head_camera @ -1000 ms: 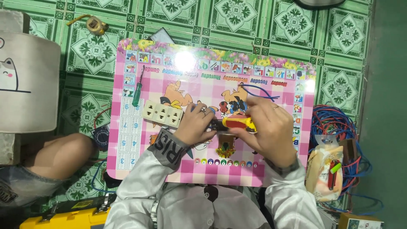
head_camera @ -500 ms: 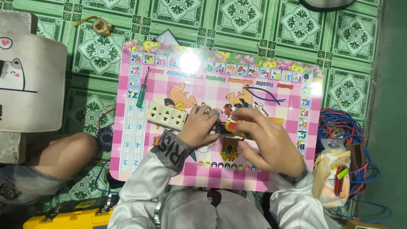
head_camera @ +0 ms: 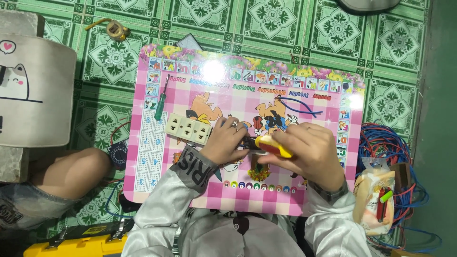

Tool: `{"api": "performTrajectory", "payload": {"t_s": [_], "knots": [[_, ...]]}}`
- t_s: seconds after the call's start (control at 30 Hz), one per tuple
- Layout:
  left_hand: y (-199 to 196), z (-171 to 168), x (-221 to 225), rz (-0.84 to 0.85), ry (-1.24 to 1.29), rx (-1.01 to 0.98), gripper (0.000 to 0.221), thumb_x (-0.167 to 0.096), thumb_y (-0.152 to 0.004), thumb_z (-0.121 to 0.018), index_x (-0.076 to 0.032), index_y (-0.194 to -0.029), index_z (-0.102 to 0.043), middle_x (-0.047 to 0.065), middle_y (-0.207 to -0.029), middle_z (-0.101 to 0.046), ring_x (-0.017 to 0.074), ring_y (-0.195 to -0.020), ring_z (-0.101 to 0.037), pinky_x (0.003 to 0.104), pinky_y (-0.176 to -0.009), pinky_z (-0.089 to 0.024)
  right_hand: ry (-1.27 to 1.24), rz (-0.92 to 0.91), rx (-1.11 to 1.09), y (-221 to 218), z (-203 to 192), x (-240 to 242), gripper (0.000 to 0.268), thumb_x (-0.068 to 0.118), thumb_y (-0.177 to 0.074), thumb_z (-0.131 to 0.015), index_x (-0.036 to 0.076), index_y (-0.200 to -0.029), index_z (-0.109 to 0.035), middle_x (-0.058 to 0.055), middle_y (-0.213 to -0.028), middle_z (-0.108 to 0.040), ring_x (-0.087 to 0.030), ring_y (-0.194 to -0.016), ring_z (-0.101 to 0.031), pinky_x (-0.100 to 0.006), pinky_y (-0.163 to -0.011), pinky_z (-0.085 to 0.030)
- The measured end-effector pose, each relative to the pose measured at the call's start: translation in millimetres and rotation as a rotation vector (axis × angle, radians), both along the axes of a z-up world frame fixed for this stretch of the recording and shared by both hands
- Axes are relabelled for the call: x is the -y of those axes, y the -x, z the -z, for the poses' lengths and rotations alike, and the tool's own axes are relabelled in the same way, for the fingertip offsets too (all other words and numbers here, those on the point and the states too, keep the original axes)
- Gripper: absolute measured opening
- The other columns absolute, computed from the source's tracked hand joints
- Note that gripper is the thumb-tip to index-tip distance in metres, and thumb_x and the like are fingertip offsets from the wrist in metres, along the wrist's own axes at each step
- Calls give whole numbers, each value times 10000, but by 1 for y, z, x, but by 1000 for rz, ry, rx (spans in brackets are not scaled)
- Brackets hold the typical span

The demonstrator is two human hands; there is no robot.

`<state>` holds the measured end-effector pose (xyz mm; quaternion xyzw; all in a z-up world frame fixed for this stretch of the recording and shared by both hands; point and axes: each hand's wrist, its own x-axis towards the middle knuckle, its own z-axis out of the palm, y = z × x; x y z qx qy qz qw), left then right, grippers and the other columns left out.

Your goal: Assembling or repairing a power strip using a manual screwdriver.

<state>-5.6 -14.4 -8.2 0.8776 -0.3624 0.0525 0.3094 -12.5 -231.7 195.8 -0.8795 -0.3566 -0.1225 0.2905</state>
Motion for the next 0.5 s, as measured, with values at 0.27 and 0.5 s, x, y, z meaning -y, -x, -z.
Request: {"api": "performTrajectory", "payload": {"t_s": [0.27,0.5], "knots": [[-1,-4,-1,-1,-14,-6,404,-390,-704,-831,-121,-955,-665,69,-936,-647,289,-1126,-550,493,-961,-390,24,143,0,6,23,-1,467,422,-787,-901,69,-972,-657,-116,-677,-708,-238,-506,-671,-289,-484,-507],[-2,-34,-5,54,124,-88,724,-536,-766,-815,-55,-1273,-629,152,-1192,-653,321,-1191,-537,490,-1007,-400,21,153,-62,6,26,0,461,439,-834,-844,68,-1015,-639,-139,-695,-725,-260,-516,-695,-299,-475,-511]]}}
